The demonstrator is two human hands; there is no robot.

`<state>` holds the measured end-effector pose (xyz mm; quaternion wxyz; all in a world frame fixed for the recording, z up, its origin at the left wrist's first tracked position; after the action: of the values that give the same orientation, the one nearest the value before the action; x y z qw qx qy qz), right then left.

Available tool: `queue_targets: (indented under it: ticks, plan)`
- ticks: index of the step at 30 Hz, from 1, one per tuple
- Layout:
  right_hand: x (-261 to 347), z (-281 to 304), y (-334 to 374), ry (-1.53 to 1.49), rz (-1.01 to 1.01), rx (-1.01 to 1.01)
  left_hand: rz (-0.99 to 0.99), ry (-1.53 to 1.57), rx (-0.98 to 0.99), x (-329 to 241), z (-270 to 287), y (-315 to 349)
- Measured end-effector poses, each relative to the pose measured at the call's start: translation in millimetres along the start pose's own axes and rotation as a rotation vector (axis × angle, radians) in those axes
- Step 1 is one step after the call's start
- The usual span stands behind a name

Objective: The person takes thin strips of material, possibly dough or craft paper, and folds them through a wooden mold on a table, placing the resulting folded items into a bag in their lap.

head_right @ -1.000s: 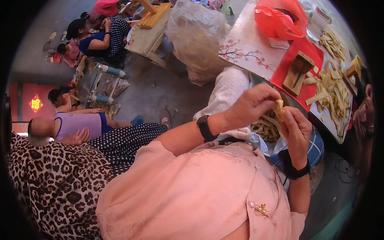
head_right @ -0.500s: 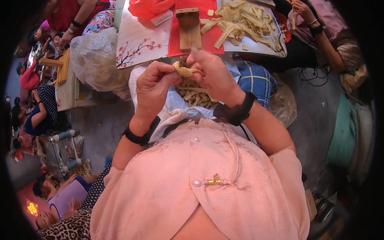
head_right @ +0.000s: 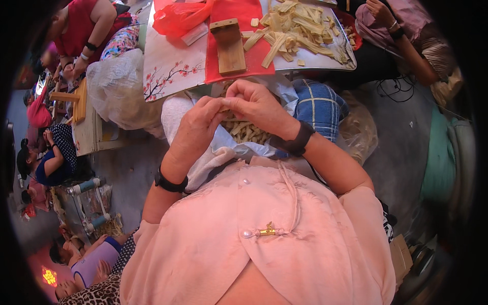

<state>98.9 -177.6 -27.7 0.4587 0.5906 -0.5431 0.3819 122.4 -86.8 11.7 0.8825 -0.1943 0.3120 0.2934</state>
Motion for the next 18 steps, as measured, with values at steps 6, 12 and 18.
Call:
queue_targets:
  ticks: [6, 12, 18]
  plan:
    - [-4.9, -9.0, 5.3, 0.284, -0.019, 0.112, -0.151, -0.244, -0.077, 7.1, 3.3, -5.1]
    - [19.1, -14.9, 6.6, 0.185, -0.017, 0.033, -0.378, -0.387, -0.263, 7.1, 16.7, -23.7]
    - [34.9, 42.4, -21.7, 0.359, 0.118, -0.187, 0.243, 0.917, 0.013, 60.1, -16.4, -52.3]
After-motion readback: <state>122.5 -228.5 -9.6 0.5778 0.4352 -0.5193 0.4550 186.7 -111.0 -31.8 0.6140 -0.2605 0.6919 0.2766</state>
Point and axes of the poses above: each hand's wrist, its own y-axis away from the middle knuckle, its own z-axis out of the back of the hand, x = y × z, the point moved 10 cm from there along -y, towards the middle knuckle, and after that the axes turned 3 degrees about -x, right-handed, at the moved point
